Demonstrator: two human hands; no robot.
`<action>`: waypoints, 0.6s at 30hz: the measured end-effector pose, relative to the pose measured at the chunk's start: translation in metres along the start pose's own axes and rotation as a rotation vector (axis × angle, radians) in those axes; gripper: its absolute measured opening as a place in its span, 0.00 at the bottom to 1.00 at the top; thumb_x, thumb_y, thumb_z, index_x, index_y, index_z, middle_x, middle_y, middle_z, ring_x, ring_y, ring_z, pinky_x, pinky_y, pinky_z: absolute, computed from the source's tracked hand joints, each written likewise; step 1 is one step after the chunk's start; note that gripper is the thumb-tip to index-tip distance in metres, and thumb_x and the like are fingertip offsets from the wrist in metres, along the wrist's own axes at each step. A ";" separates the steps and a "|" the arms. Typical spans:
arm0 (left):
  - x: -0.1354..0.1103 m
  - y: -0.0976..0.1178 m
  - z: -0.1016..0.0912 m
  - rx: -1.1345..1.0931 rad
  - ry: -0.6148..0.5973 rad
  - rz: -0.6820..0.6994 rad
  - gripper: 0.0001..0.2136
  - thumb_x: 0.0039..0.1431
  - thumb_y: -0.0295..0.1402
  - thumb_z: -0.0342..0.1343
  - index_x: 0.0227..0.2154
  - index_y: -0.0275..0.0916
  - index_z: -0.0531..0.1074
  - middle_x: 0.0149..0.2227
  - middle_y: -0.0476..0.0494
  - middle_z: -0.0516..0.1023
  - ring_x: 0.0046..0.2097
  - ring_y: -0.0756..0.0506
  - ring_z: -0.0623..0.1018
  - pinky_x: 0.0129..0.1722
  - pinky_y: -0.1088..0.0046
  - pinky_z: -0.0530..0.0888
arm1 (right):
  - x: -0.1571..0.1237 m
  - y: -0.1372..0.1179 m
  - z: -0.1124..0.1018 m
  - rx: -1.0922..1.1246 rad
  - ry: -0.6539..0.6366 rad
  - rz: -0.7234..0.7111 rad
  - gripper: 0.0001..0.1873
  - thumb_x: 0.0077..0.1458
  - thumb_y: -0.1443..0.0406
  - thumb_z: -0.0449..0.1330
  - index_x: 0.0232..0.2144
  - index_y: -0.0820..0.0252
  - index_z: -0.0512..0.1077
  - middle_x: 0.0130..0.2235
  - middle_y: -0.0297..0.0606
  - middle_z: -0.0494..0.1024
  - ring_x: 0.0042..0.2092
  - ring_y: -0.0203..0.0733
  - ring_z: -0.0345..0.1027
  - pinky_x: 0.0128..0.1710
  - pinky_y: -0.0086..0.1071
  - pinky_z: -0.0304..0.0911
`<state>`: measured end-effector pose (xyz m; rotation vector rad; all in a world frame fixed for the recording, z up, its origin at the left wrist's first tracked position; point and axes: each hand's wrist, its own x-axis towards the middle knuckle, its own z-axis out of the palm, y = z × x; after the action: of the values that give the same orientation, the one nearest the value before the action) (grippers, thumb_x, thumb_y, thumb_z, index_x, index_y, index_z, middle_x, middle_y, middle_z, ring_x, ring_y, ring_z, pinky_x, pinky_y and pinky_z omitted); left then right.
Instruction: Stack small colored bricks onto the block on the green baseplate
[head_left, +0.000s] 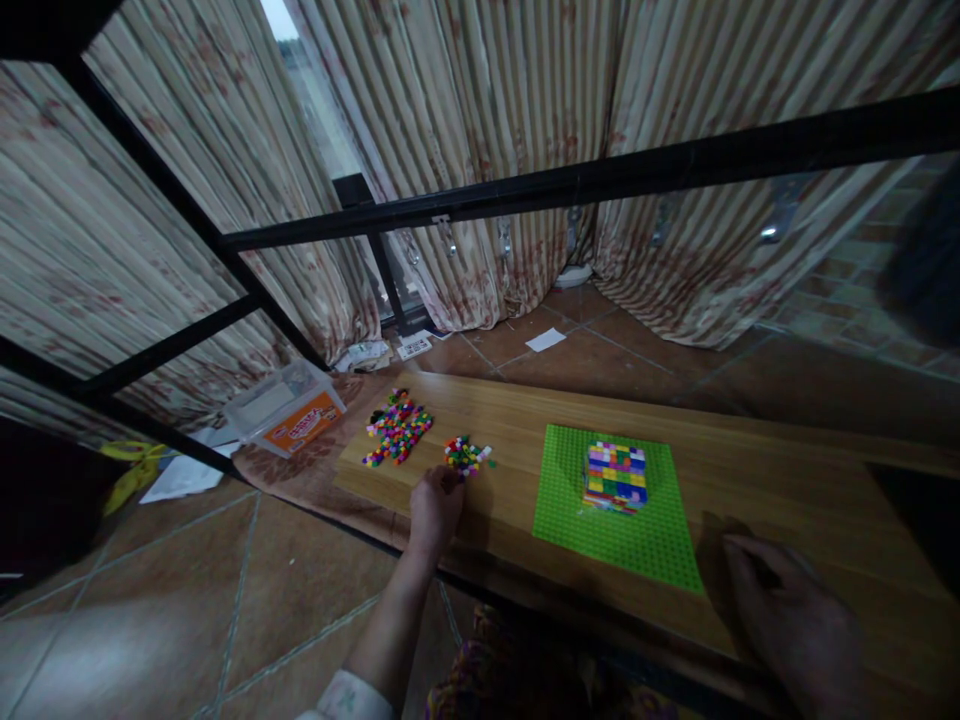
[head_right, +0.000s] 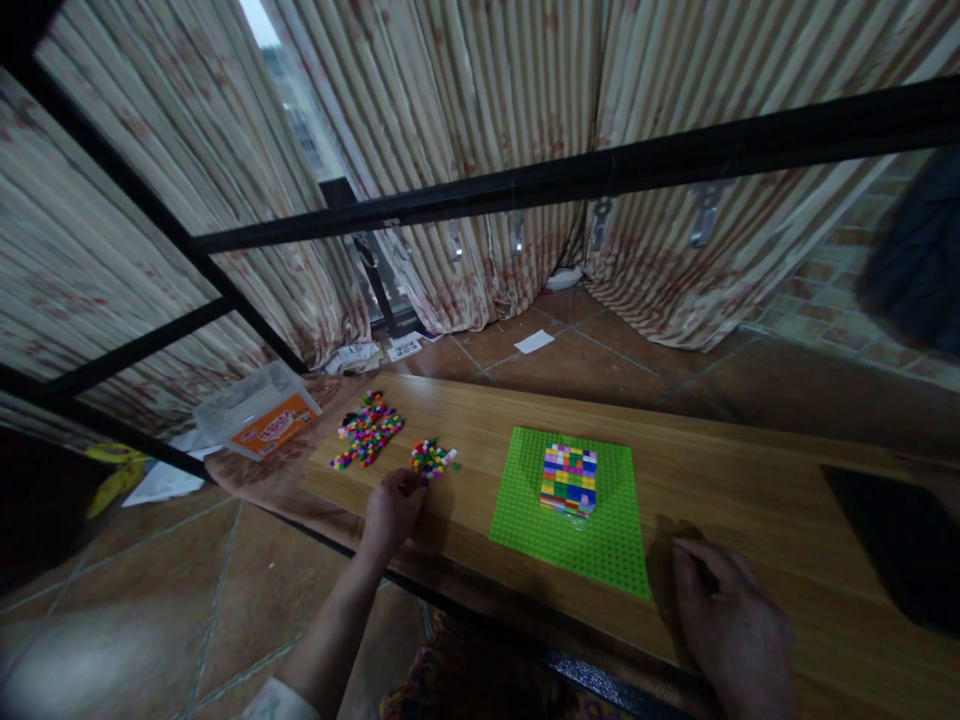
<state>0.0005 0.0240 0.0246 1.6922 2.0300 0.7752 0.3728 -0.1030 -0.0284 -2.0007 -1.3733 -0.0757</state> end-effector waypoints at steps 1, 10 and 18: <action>0.000 0.001 0.001 0.015 0.001 0.012 0.06 0.50 0.25 0.57 0.32 0.38 0.76 0.34 0.43 0.79 0.35 0.46 0.77 0.36 0.73 0.69 | 0.000 0.000 0.000 -0.001 -0.003 0.004 0.23 0.57 0.49 0.47 0.34 0.57 0.74 0.40 0.47 0.79 0.34 0.53 0.74 0.31 0.43 0.67; 0.001 0.005 0.005 0.095 -0.006 0.043 0.06 0.53 0.27 0.57 0.33 0.40 0.77 0.36 0.42 0.78 0.37 0.44 0.77 0.38 0.72 0.68 | -0.002 -0.002 0.000 0.026 -0.009 0.042 0.21 0.57 0.49 0.48 0.35 0.56 0.73 0.41 0.47 0.78 0.36 0.55 0.74 0.33 0.43 0.67; -0.007 0.013 0.009 -0.417 -0.076 -0.003 0.05 0.52 0.30 0.56 0.33 0.38 0.75 0.28 0.47 0.78 0.30 0.48 0.76 0.31 0.76 0.68 | 0.000 -0.005 -0.002 0.054 0.000 0.025 0.20 0.58 0.51 0.49 0.33 0.58 0.74 0.39 0.48 0.78 0.35 0.53 0.74 0.33 0.42 0.67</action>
<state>0.0172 0.0202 0.0256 1.4543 1.6751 1.0319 0.3692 -0.1026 -0.0243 -1.9722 -1.3360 -0.0269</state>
